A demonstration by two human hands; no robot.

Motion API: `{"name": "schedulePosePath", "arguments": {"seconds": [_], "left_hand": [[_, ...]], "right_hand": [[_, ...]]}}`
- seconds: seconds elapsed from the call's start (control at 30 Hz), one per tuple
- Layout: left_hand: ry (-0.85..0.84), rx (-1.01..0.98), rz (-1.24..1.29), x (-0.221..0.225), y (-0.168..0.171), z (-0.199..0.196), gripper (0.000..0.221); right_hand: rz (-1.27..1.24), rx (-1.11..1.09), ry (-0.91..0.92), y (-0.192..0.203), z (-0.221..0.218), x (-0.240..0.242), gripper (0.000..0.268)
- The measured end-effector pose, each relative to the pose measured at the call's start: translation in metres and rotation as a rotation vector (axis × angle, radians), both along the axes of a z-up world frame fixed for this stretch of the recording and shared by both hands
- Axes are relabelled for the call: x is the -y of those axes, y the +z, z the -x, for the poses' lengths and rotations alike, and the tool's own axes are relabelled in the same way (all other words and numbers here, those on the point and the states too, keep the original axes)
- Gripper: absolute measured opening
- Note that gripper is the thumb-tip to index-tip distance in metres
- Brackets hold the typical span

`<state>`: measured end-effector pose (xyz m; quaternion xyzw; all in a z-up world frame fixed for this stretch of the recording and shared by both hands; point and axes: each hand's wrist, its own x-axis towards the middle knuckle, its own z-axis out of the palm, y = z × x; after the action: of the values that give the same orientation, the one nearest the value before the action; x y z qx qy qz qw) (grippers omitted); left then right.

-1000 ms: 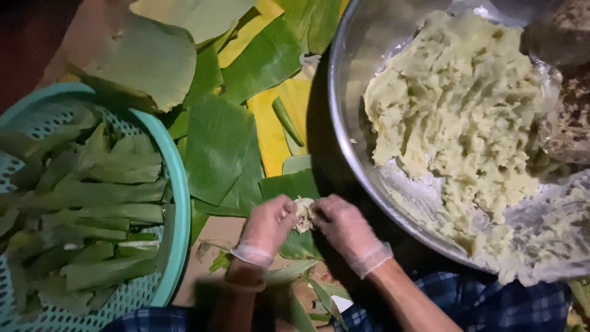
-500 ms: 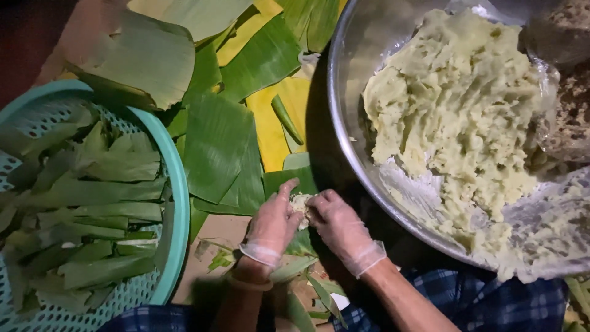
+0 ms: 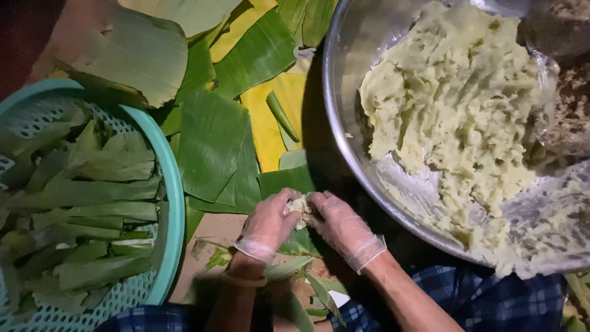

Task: Portioning dough and filling into banana leaves and folding them to wrap the food items.

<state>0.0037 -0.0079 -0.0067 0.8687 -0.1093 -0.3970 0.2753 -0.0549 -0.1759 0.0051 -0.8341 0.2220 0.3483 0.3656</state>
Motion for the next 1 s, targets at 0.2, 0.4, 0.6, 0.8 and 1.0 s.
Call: {"name": "schedulePosePath", "arguments": {"seconds": [0.2, 0.4, 0.6, 0.8, 1.0], "left_hand": [[-0.008, -0.032, 0.013, 0.002, 0.004, -0.002, 0.038], [-0.007, -0.062, -0.004, 0.004, 0.006, -0.003, 0.038], [-0.042, -0.042, -0.024, 0.004, 0.004, -0.002, 0.038], [-0.061, -0.050, -0.030, 0.003, 0.008, -0.003, 0.039], [-0.032, -0.044, -0.040, 0.007, 0.013, -0.002, 0.038]], "right_hand": [[-0.101, 0.478, 0.120, -0.015, 0.011, 0.011, 0.017], [-0.202, -0.041, -0.188, 0.013, -0.008, 0.003, 0.022], [-0.012, 0.288, 0.076, -0.029, 0.013, 0.007, 0.024], [-0.016, 0.282, 0.031, -0.027, 0.011, 0.003, 0.026], [0.014, 0.215, 0.022, -0.002, 0.000, -0.003, 0.024]]}}
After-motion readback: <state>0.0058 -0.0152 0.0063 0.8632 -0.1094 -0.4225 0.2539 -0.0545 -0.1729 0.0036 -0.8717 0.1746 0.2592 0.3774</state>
